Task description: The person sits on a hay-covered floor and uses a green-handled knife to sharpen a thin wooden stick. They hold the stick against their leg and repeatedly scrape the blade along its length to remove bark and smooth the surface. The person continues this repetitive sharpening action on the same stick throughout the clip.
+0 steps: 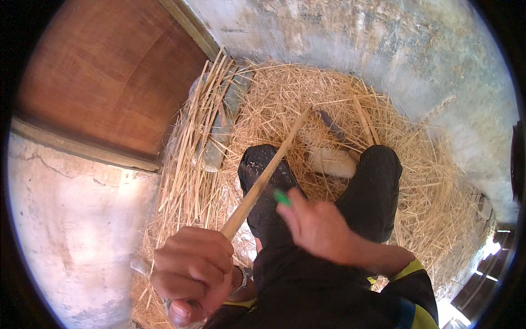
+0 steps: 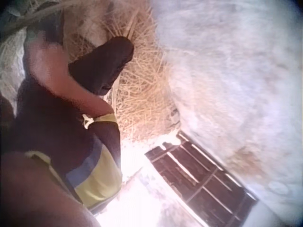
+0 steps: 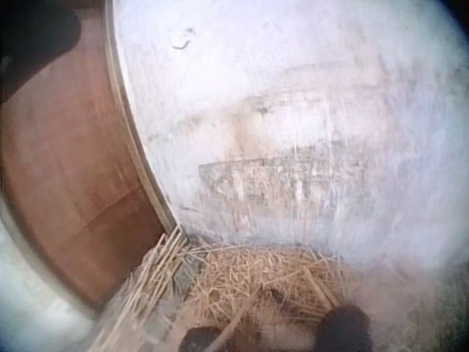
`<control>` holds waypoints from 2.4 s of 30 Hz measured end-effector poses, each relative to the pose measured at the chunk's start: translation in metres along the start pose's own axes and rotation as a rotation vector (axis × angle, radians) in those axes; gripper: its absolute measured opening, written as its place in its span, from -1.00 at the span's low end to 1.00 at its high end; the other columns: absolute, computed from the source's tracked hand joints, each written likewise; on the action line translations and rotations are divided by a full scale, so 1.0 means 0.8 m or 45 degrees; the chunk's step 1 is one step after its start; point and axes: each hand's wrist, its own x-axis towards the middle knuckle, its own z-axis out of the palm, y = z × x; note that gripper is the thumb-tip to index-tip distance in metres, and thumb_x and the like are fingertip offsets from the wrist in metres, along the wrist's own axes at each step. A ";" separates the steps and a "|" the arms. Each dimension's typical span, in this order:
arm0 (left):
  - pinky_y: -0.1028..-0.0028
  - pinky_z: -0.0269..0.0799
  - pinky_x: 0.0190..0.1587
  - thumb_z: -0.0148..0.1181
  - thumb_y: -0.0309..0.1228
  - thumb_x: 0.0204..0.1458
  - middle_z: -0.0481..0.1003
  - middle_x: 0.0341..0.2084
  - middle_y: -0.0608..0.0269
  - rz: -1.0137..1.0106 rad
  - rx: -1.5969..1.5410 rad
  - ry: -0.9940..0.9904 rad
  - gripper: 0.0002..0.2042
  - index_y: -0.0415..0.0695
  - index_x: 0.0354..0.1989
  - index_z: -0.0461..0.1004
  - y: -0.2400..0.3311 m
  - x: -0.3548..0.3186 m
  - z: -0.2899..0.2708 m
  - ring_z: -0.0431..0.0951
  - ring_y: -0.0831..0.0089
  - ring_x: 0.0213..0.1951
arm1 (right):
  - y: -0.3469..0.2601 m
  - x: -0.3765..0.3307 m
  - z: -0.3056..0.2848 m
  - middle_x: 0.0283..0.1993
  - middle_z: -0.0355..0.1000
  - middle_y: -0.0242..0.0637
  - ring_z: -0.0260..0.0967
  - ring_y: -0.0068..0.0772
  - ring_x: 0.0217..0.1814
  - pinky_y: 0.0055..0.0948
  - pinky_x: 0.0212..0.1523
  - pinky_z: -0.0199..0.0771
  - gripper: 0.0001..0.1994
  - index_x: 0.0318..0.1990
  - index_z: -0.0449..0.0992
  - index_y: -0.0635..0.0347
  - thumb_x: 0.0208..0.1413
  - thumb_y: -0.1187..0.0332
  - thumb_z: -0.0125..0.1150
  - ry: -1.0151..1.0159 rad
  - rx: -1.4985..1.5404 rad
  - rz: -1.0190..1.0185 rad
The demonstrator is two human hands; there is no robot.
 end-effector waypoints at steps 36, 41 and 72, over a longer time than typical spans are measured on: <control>0.46 0.01 -0.84 -0.06 -0.38 0.13 0.15 -0.90 0.24 -0.078 -0.503 -0.573 -0.59 -0.21 -0.79 0.19 -0.014 0.015 -0.036 0.16 0.44 -0.89 | -0.003 0.004 -0.009 -0.66 0.37 -0.12 0.40 -0.06 -0.67 -0.20 -0.68 0.37 -0.73 -0.30 0.35 0.25 0.17 0.20 0.15 -0.004 -0.226 0.001; 0.59 0.04 -0.90 -0.02 -0.25 0.13 0.17 -0.99 0.45 -0.032 -0.358 -0.327 -0.56 0.04 -0.82 0.12 -0.015 0.009 -0.025 0.16 0.62 -0.96 | -0.003 -0.002 -0.017 -0.69 0.39 -0.17 0.41 -0.04 -0.70 -0.15 -0.73 0.39 -0.70 -0.29 0.29 0.19 0.27 0.11 -0.05 0.023 -0.036 -0.168; 0.52 0.14 -0.78 -0.25 -0.14 0.19 0.28 -0.83 0.12 0.274 1.128 0.395 -0.49 -0.28 -0.67 0.33 -0.018 -0.060 -0.026 0.29 0.39 -0.80 | -0.014 0.020 -0.012 -0.63 0.37 -0.12 0.39 -0.01 -0.63 -0.19 -0.66 0.37 -0.74 -0.33 0.27 0.19 0.16 0.22 0.16 -0.031 0.008 -0.337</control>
